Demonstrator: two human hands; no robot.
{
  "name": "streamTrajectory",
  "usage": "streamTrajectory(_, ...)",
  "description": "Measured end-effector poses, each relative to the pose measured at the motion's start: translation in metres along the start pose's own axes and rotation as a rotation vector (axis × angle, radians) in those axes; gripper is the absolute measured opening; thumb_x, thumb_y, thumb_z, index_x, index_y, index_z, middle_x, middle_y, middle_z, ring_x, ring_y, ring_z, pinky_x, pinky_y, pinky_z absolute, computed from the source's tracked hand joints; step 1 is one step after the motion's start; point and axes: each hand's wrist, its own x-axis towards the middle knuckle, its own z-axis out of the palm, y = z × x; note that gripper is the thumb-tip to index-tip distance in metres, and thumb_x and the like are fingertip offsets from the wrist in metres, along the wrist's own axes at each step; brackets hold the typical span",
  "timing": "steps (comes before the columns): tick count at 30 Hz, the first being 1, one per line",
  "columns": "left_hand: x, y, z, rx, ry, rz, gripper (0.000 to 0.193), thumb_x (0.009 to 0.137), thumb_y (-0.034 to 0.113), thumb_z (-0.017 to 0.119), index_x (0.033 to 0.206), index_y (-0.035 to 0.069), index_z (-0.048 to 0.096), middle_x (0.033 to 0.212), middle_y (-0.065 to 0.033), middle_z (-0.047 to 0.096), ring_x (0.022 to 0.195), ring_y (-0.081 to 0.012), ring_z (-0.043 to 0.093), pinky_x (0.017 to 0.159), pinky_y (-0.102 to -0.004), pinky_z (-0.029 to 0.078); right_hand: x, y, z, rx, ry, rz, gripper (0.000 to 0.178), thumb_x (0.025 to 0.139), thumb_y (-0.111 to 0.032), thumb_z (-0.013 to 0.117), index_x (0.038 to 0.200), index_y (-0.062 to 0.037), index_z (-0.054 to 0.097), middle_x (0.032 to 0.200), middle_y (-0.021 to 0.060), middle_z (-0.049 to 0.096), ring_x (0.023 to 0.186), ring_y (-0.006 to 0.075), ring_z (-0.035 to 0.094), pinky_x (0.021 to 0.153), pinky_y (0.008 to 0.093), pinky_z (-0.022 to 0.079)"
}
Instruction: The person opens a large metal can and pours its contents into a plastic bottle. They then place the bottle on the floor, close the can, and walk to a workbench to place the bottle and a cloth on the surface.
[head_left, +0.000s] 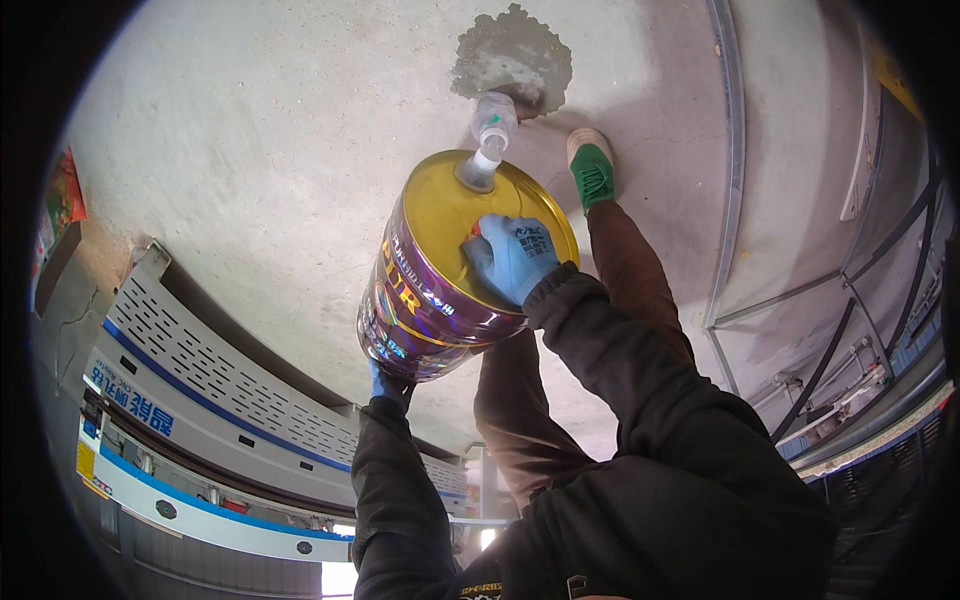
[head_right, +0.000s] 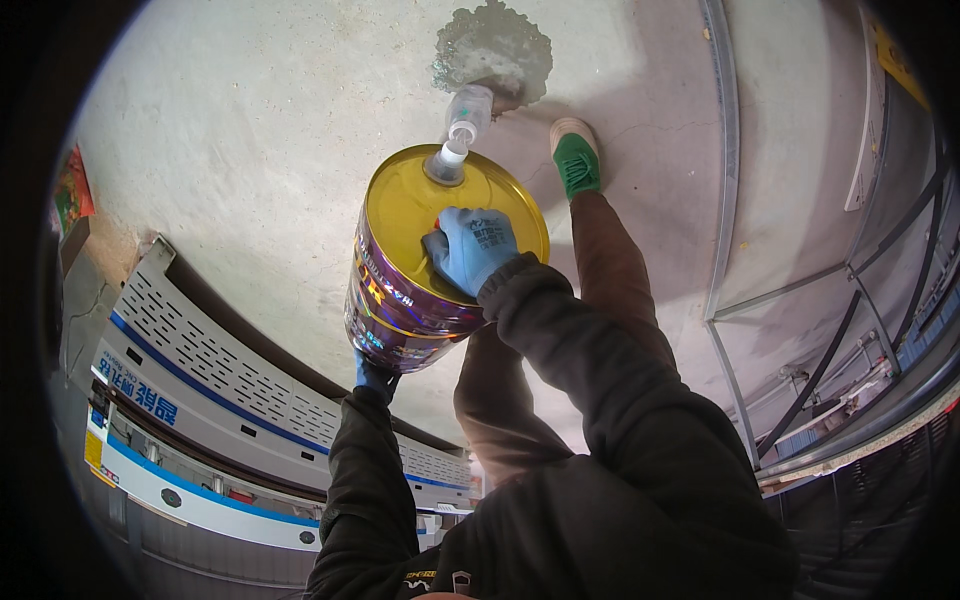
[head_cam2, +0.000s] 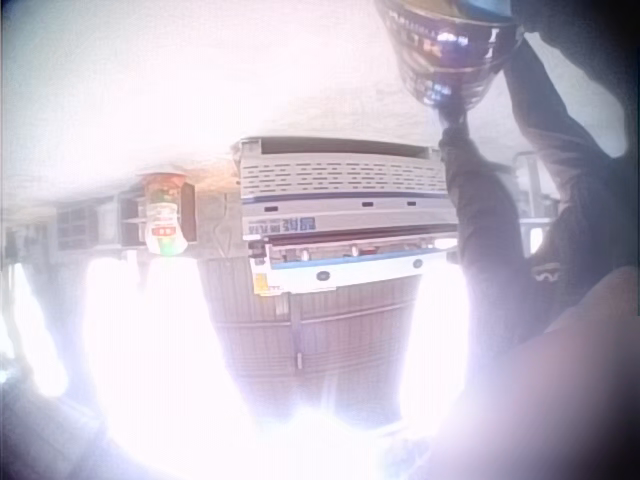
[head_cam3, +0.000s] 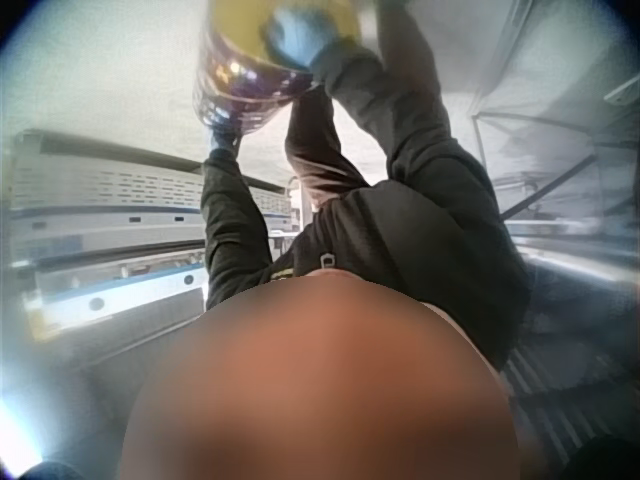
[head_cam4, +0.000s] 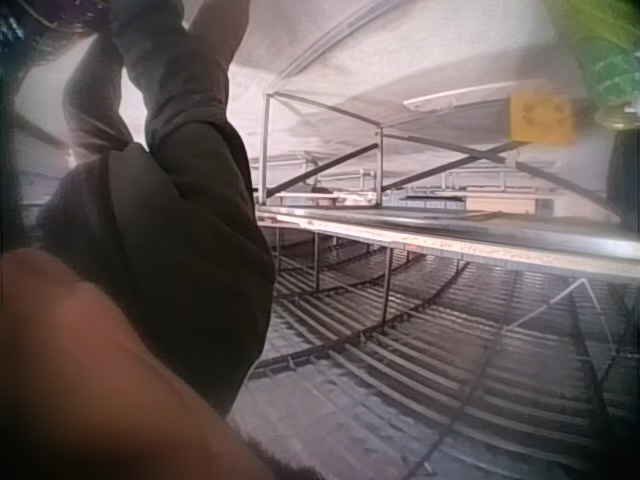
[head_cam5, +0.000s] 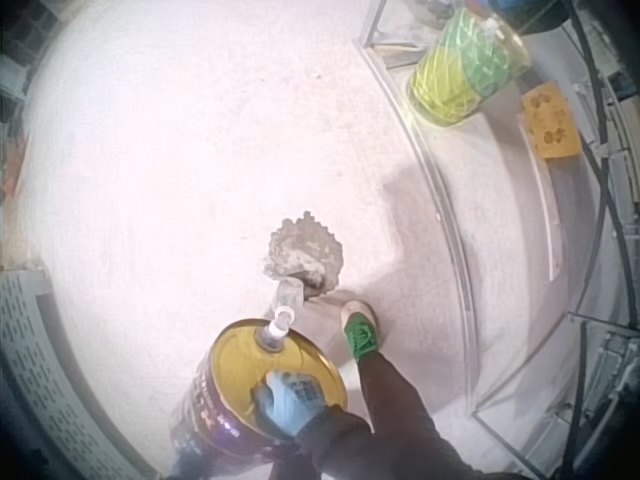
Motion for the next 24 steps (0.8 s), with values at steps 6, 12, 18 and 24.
streamTrajectory(6, -0.003, -0.004, 0.000, 0.013, -0.014, 0.027, 0.089, 0.087, 0.085, 0.036, 0.156, 0.029, 0.037, 0.157, -0.0017, 0.044, 0.140, -0.0245, 0.044, 0.110, -0.0428, 0.040, 0.001, 0.001, -0.001, 0.035, 0.030, -0.030, 0.025, 0.088, -0.029, 0.065, 0.086, -0.0043, 0.064, 0.079, 0.0224, 0.068, 0.074, 0.0430, 0.066, 0.069, 0.0528, 0.051)
streamTrajectory(12, 0.006, -0.007, -0.009, 0.004, -0.008, 0.026, 0.086, 0.090, 0.083, 0.037, 0.155, 0.027, 0.040, 0.153, -0.0028, 0.049, 0.135, -0.0249, 0.050, 0.109, -0.0421, 0.041, 0.000, 0.002, 0.000, 0.048, 0.039, -0.037, 0.025, 0.088, -0.029, 0.065, 0.085, -0.0044, 0.064, 0.080, 0.0222, 0.068, 0.075, 0.0430, 0.066, 0.069, 0.0528, 0.051)
streamTrajectory(18, 0.010, -0.007, -0.016, 0.104, -0.041, 0.045, 0.086, 0.089, 0.084, 0.038, 0.153, 0.026, 0.042, 0.149, -0.0038, 0.054, 0.129, -0.0240, 0.054, 0.107, -0.0418, 0.043, 0.000, 0.001, -0.002, 0.053, 0.028, -0.026, 0.024, 0.088, -0.028, 0.065, 0.086, -0.0043, 0.064, 0.080, 0.0225, 0.068, 0.076, 0.0431, 0.066, 0.069, 0.0529, 0.051)
streamTrajectory(24, -0.002, -0.002, -0.003, 0.036, 0.016, 0.037, 0.087, 0.088, 0.084, 0.038, 0.154, 0.027, 0.040, 0.151, -0.0031, 0.051, 0.128, -0.0235, 0.054, 0.105, -0.0415, 0.043, 0.000, 0.001, -0.001, 0.046, 0.033, -0.008, 0.027, 0.087, -0.031, 0.063, 0.086, -0.0049, 0.068, 0.080, 0.0197, 0.070, 0.076, 0.0395, 0.068, 0.074, 0.0511, 0.052)
